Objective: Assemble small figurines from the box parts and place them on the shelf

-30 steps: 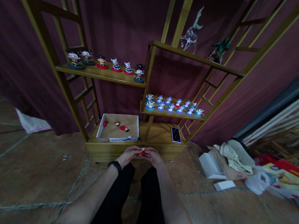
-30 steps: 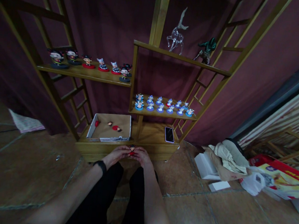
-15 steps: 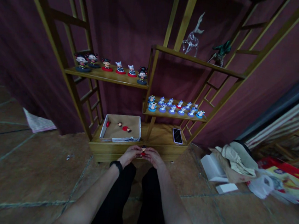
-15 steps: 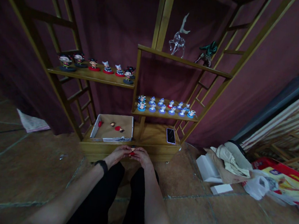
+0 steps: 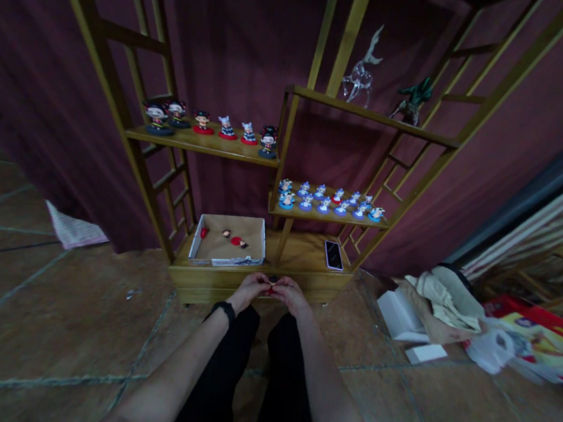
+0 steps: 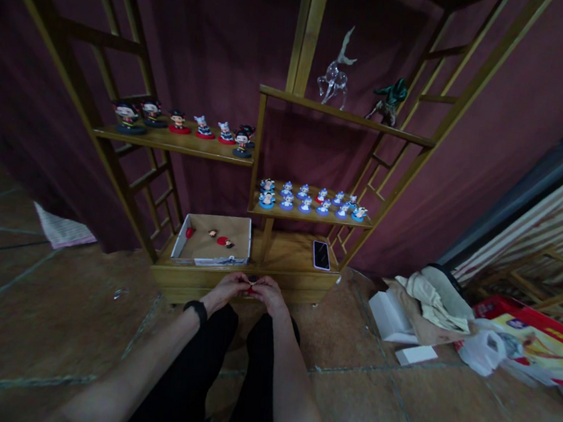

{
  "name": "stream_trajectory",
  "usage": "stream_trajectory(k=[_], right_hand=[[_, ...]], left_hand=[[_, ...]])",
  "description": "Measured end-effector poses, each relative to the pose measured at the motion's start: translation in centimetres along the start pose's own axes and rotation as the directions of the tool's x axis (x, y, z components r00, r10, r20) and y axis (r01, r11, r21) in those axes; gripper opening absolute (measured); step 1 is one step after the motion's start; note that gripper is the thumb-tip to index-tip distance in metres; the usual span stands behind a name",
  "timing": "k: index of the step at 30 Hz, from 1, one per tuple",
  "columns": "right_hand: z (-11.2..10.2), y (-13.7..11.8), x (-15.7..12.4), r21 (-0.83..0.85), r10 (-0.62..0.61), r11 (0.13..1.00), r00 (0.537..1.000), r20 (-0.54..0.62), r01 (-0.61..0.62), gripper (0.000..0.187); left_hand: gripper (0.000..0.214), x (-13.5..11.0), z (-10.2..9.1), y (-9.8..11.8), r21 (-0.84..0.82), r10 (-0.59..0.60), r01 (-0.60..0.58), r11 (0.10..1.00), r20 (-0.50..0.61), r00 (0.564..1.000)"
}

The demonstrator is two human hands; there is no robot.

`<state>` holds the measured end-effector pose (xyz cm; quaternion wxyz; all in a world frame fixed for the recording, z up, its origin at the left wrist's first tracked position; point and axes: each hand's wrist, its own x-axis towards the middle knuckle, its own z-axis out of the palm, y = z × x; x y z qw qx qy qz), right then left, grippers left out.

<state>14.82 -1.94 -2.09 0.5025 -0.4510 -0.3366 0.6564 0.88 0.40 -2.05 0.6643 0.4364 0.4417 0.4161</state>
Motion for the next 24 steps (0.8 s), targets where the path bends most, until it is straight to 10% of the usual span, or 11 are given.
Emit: stream_trajectory(k=[24], right_hand=[[-1.9,-0.9,-1.5,-0.050,0.004,0.999,0.997,0.073,0.000,0.033]], left_hand=[[0.014,-0.6,0.8,-1.1,0.234,0.238,-0.238,0.943,0.027,0.971]])
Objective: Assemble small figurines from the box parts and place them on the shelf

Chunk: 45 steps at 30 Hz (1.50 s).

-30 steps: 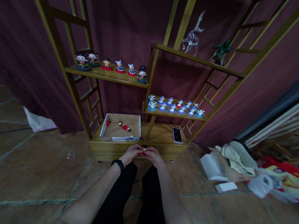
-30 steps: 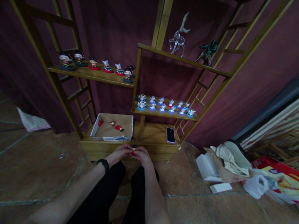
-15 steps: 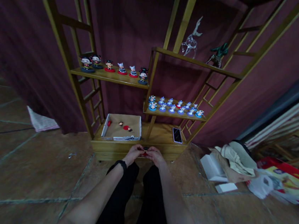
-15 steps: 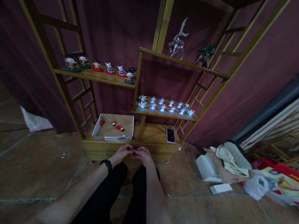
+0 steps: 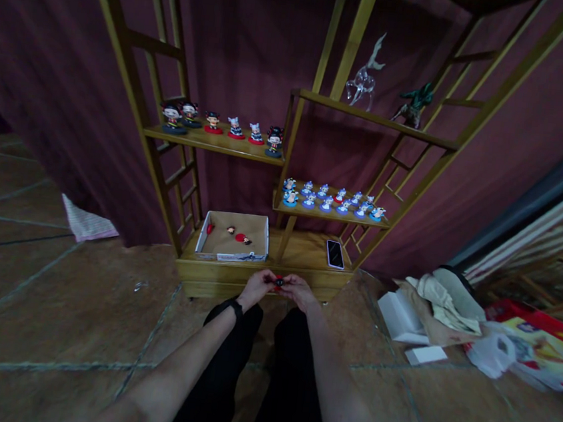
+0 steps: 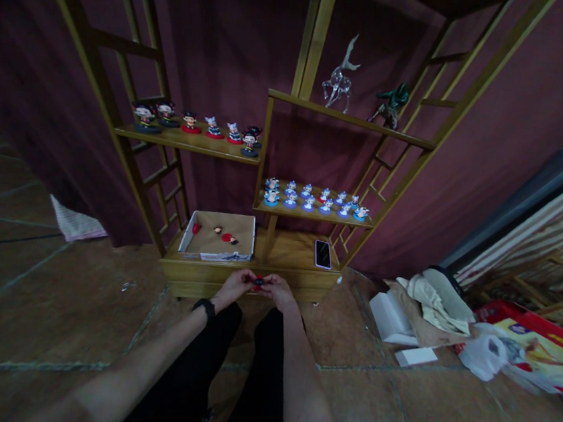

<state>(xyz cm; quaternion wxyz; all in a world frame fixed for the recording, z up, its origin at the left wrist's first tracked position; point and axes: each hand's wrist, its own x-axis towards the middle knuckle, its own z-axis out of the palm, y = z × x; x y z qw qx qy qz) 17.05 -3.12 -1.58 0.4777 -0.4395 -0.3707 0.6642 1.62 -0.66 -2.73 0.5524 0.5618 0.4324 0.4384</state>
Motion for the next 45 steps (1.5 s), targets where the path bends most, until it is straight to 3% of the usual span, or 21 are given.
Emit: stream_trajectory(k=[8,15,21,28,45], right_hand=[[0.5,-0.1,0.1,0.064,-0.049,0.997,0.999,0.000,0.048,0.029],[1.5,-0.2,0.3,0.088,-0.125,0.988,0.990,-0.061,0.130,0.033],[1.5,-0.2,0.4,0.066,-0.158,0.985,0.987,0.002,0.158,0.034],[1.1,0.2,0.7,-0.040,-0.167,0.985,0.986,0.000,0.167,0.026],[1.1,0.4,0.9,-0.049,-0.052,0.997,0.999,-0.008,0.052,0.028]], left_hand=[[0.044,-0.1,-0.6,-0.5,0.046,0.145,-0.141,0.989,-0.080,0.986],[0.028,0.2,-1.0,-0.1,0.088,0.189,-0.185,0.979,-0.046,0.981],[0.028,0.2,-1.3,-0.3,0.104,0.246,-0.240,0.965,-0.051,0.968],[0.022,0.0,-1.7,0.4,0.086,0.236,-0.238,0.967,0.033,0.971],[0.016,0.7,-2.2,0.5,0.105,0.126,-0.130,0.986,0.045,0.991]])
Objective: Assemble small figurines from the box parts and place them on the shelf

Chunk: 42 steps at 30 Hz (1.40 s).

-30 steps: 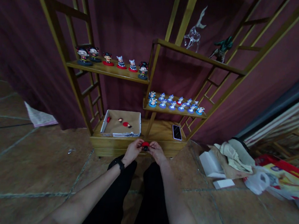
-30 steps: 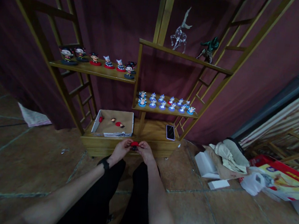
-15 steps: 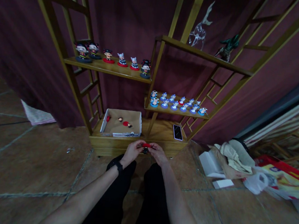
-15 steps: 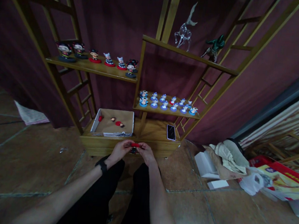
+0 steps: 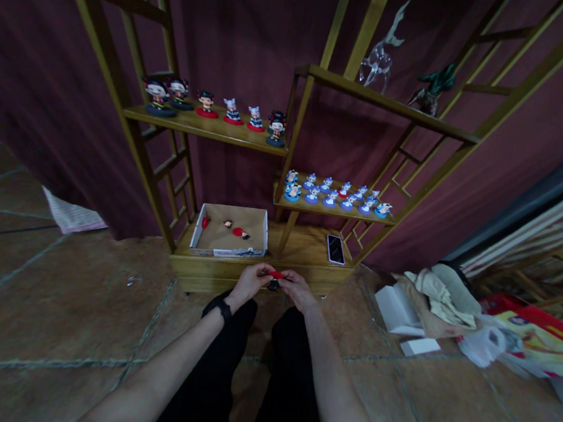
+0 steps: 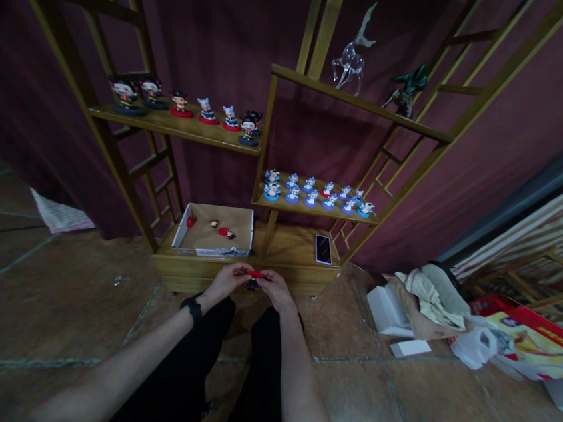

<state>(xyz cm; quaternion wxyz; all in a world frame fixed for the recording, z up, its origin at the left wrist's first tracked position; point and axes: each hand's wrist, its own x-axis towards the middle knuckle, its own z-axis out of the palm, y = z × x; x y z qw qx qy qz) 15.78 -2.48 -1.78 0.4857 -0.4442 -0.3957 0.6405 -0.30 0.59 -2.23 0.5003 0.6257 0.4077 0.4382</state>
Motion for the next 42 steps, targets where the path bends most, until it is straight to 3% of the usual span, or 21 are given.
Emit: stream_trajectory(k=[8,14,18,23,30,42], right_hand=[[0.4,-0.4,-0.4,0.035,0.082,0.996,0.996,0.024,-0.082,0.030],[0.7,-0.6,-0.3,0.088,0.086,0.993,0.995,-0.053,-0.081,0.034],[0.6,-0.6,-0.3,0.095,0.084,0.992,0.996,-0.037,-0.080,0.035],[0.4,-0.3,-0.4,0.096,0.047,0.994,0.998,-0.035,-0.044,0.034],[0.4,0.5,0.1,0.031,0.045,0.999,0.999,-0.030,-0.044,0.033],[0.0,1.5,0.8,0.024,0.059,0.998,0.996,-0.060,-0.058,0.032]], left_hand=[[0.026,0.1,-0.3,0.1,-0.132,-0.175,0.183,0.974,0.072,0.982],[0.020,0.1,0.0,-0.2,-0.136,-0.192,0.199,0.971,0.064,0.979],[0.022,0.1,0.1,0.1,-0.144,-0.206,0.220,0.965,0.109,0.973],[0.017,0.2,0.2,-0.1,-0.129,-0.166,0.179,0.975,0.110,0.980],[0.009,0.5,0.8,-1.0,0.055,-0.091,0.090,0.994,0.016,0.996],[0.006,0.4,0.8,-1.3,0.217,-0.066,0.071,0.974,-0.027,0.997]])
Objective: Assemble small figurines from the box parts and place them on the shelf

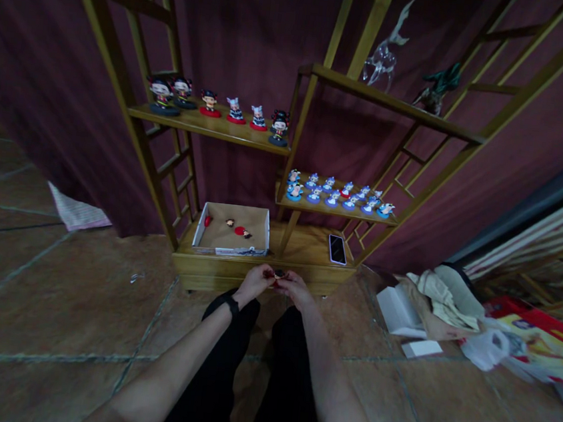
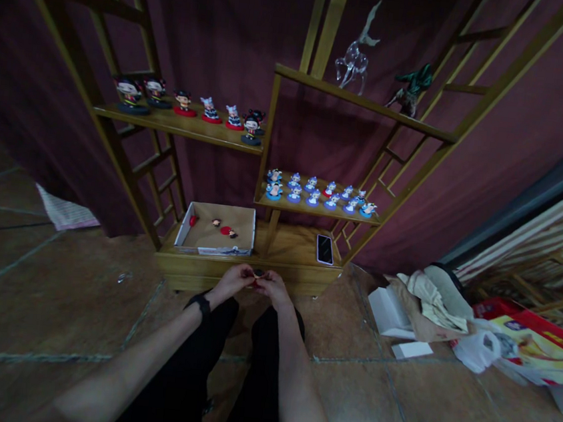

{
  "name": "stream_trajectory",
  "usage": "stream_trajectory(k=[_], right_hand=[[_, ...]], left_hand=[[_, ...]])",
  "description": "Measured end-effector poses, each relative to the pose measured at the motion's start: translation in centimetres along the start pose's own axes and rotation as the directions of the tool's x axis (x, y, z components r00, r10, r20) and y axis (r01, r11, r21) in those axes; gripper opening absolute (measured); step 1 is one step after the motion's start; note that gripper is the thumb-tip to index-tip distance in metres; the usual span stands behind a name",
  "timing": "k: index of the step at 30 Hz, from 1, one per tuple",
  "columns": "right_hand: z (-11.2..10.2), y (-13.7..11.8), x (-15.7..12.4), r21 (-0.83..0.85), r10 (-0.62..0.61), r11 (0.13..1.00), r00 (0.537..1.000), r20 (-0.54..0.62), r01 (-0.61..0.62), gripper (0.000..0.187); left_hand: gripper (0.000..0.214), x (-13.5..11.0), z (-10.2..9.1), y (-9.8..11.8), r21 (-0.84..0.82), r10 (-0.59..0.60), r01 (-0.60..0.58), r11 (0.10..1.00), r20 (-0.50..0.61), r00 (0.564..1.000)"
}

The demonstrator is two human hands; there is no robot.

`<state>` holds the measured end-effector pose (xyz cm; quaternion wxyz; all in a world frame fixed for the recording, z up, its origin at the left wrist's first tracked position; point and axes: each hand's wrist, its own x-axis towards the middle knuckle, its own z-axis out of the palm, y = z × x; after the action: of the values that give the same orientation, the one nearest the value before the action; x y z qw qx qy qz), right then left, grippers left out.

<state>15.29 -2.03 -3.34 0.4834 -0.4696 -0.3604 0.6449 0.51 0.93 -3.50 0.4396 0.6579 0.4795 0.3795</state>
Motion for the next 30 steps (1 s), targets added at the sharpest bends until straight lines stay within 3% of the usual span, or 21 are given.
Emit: stream_trajectory(k=[9,16,24,30], right_hand=[[0.0,-0.2,0.1,0.020,0.010,1.000,1.000,-0.002,-0.010,0.031],[-0.1,-0.4,0.1,0.025,-0.009,1.000,1.000,-0.008,0.009,0.028],[-0.6,-0.2,0.1,-0.049,-0.032,0.998,0.999,-0.042,0.030,0.026],[-0.7,-0.6,-0.2,-0.007,-0.067,0.998,0.998,-0.021,0.066,0.023]], left_hand=[[0.008,-0.6,0.0,1.4,0.185,0.076,-0.073,0.980,-0.012,0.997],[0.018,-2.3,0.2,3.2,0.366,0.210,-0.210,0.907,0.041,0.977],[0.021,-3.1,0.0,4.3,0.575,0.156,-0.206,0.791,0.136,0.978],[0.024,-3.6,0.4,4.3,0.645,0.220,-0.266,0.716,0.154,0.963]])
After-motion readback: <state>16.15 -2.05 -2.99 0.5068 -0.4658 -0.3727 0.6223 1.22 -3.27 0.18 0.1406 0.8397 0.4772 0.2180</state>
